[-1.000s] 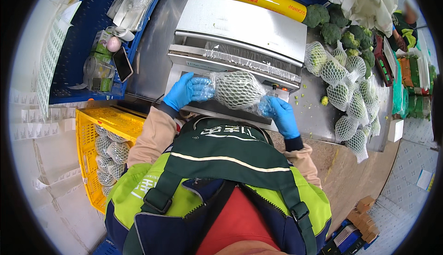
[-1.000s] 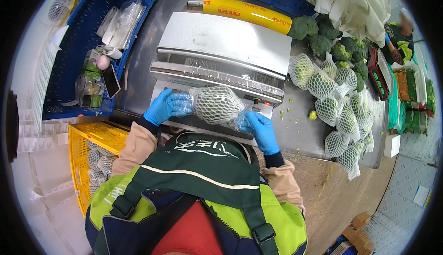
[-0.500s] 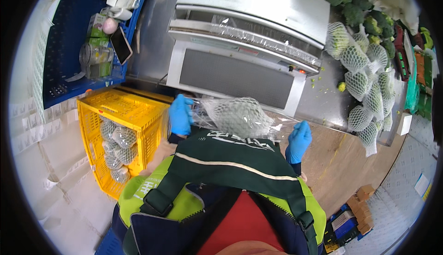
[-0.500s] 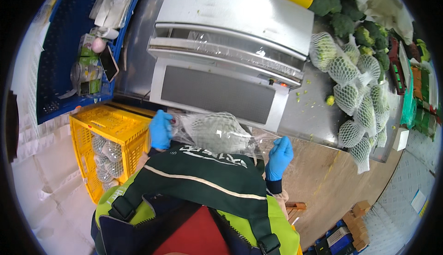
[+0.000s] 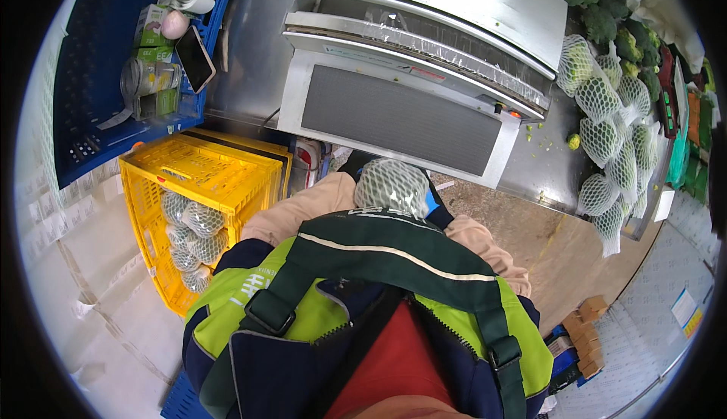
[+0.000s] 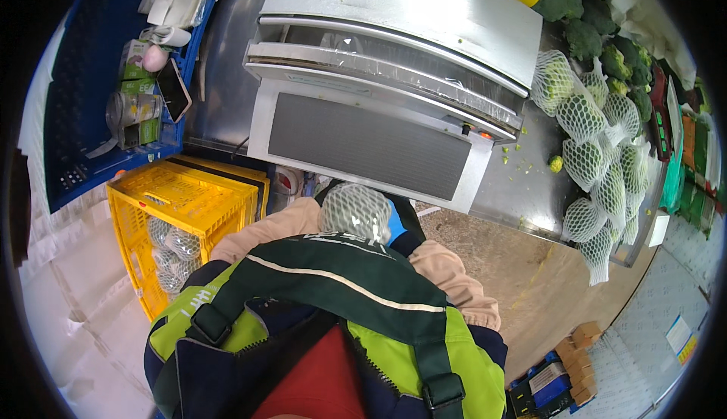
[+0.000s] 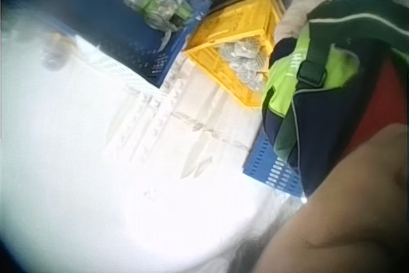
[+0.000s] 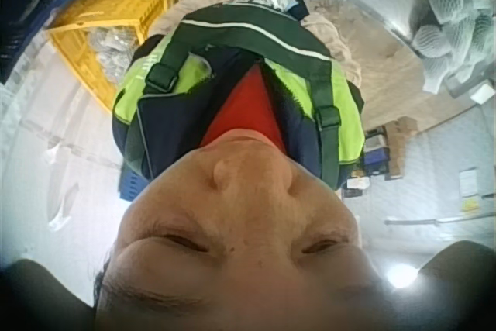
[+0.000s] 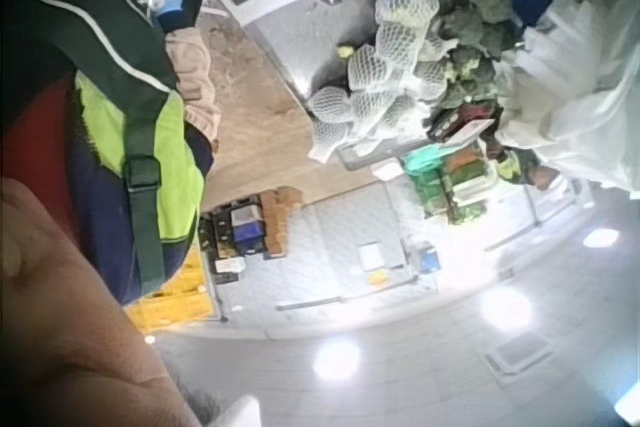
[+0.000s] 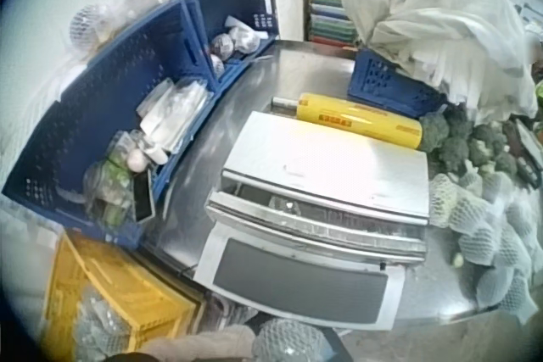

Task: The person wraps individual mesh-bagged vegetables in plastic film using a wrapping machine, then places them into a yellow crate. The person applies labels to each wrapped item and arranges them in the crate.

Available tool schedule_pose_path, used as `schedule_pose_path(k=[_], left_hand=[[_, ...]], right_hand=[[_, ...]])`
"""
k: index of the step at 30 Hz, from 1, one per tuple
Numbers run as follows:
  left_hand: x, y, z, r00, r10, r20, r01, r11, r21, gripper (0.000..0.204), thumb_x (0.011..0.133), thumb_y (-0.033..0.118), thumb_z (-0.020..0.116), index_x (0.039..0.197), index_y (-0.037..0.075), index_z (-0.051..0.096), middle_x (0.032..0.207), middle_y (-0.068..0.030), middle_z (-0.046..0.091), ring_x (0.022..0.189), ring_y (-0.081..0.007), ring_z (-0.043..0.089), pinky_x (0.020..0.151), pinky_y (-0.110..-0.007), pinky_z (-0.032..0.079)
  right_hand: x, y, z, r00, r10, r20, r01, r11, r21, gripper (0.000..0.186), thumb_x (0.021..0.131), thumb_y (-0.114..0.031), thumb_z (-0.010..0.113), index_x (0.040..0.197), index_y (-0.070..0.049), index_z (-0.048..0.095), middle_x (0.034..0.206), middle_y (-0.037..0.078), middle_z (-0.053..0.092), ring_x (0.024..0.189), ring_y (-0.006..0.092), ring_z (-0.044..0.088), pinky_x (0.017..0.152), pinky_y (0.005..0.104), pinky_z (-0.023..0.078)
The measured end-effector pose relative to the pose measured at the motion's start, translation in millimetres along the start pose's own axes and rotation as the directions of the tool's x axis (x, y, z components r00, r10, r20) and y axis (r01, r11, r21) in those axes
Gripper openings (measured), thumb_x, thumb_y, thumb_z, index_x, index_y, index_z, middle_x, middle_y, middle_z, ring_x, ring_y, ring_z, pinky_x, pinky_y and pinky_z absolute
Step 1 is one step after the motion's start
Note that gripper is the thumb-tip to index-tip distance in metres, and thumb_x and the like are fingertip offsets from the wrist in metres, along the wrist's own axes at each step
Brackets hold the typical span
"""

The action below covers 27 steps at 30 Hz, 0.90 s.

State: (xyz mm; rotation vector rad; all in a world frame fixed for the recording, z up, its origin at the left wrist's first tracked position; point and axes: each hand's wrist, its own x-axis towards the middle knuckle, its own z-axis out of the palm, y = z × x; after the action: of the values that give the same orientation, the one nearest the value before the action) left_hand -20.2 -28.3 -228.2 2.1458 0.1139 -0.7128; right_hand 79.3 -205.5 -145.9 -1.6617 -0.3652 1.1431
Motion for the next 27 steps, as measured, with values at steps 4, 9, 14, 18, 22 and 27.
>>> schedule_pose_path(k=[4, 9, 14, 18, 22, 27], left_hand=[[1.5, 29.6, -3.1, 0.996, -0.045, 0.082, 0.066, 0.957, -0.281, 0.029, 0.091, 0.023, 0.045, 0.104, 0.004, 0.062, 0.102, -0.0149, 0.064, 0.089, -0.0282, 0.061, 0.082, -0.037, 0.048], [-1.0, 68.9, -36.3, 0.965, -0.057, 0.258, 0.246, 0.547, -0.801, 0.029, 0.092, 0.023, 0.044, 0.106, 0.002, 0.061, 0.103, -0.0140, 0.064, 0.090, -0.0261, 0.061, 0.084, -0.036, 0.048], [-9.1, 105.3, -69.0, 0.947, 0.137, 0.289, 0.303, -0.091, -0.949, 0.030, 0.094, 0.023, 0.044, 0.108, 0.001, 0.059, 0.104, -0.0131, 0.064, 0.091, -0.0240, 0.061, 0.086, -0.036, 0.047], [-30.8, 132.0, -101.8, 0.977, 0.203, 0.062, 0.150, -0.454, -0.878, 0.031, 0.095, 0.022, 0.044, 0.110, -0.001, 0.058, 0.105, -0.0124, 0.064, 0.092, -0.0223, 0.061, 0.087, -0.036, 0.047], [-95.1, 124.6, -128.1, 0.973, -0.074, -0.221, -0.219, -0.612, -0.760, 0.032, 0.096, 0.022, 0.044, 0.112, -0.002, 0.057, 0.106, -0.0116, 0.064, 0.093, -0.0206, 0.061, 0.088, -0.035, 0.047], [-257.8, 170.2, -162.2, 0.545, -0.488, -0.682, -0.685, 0.210, -0.697, 0.067, 0.094, 0.038, 0.048, 0.145, 0.010, 0.016, 0.141, -0.0108, 0.032, 0.123, -0.0227, 0.042, 0.099, -0.042, 0.039]], right_hand=[[-0.2, -81.5, -18.8, 0.978, -0.203, 0.047, 0.169, 0.643, -0.747, 0.015, 0.078, -0.015, 0.064, 0.090, -0.008, 0.058, 0.080, 0.011, 0.058, 0.071, 0.0285, 0.060, 0.060, 0.0349, 0.048], [2.9, -175.4, -48.7, 0.849, -0.528, 0.010, 0.461, 0.731, -0.503, 0.021, 0.077, -0.015, 0.067, 0.094, -0.005, 0.061, 0.089, 0.012, 0.060, 0.076, 0.0280, 0.057, 0.065, 0.0348, 0.047], [-2.3, -226.3, -52.5, 0.799, -0.412, 0.439, 0.553, 0.790, -0.264, 0.021, 0.084, -0.013, 0.058, 0.102, -0.003, 0.063, 0.079, 0.016, 0.061, 0.070, 0.0270, 0.058, 0.067, 0.0343, 0.047], [-29.7, -228.8, -65.7, 0.840, -0.060, 0.539, 0.167, 0.974, -0.152, 0.054, 0.092, -0.018, 0.051, 0.136, 0.007, 0.032, 0.132, 0.018, 0.046, 0.119, 0.0218, 0.045, 0.101, 0.0307, 0.034], [-20.3, -246.6, -17.6, 0.876, 0.062, 0.478, -0.082, 0.996, 0.021, 0.061, 0.088, -0.011, 0.057, 0.140, 0.003, 0.027, 0.138, 0.017, 0.040, 0.123, 0.0226, 0.043, 0.103, 0.0325, 0.033], [22.8, -283.7, 63.7, 0.767, -0.155, 0.623, 0.096, 0.987, 0.127, 0.059, 0.091, -0.008, 0.050, 0.141, 0.004, 0.022, 0.133, 0.019, 0.044, 0.117, 0.0237, 0.048, 0.097, 0.0321, 0.041]])
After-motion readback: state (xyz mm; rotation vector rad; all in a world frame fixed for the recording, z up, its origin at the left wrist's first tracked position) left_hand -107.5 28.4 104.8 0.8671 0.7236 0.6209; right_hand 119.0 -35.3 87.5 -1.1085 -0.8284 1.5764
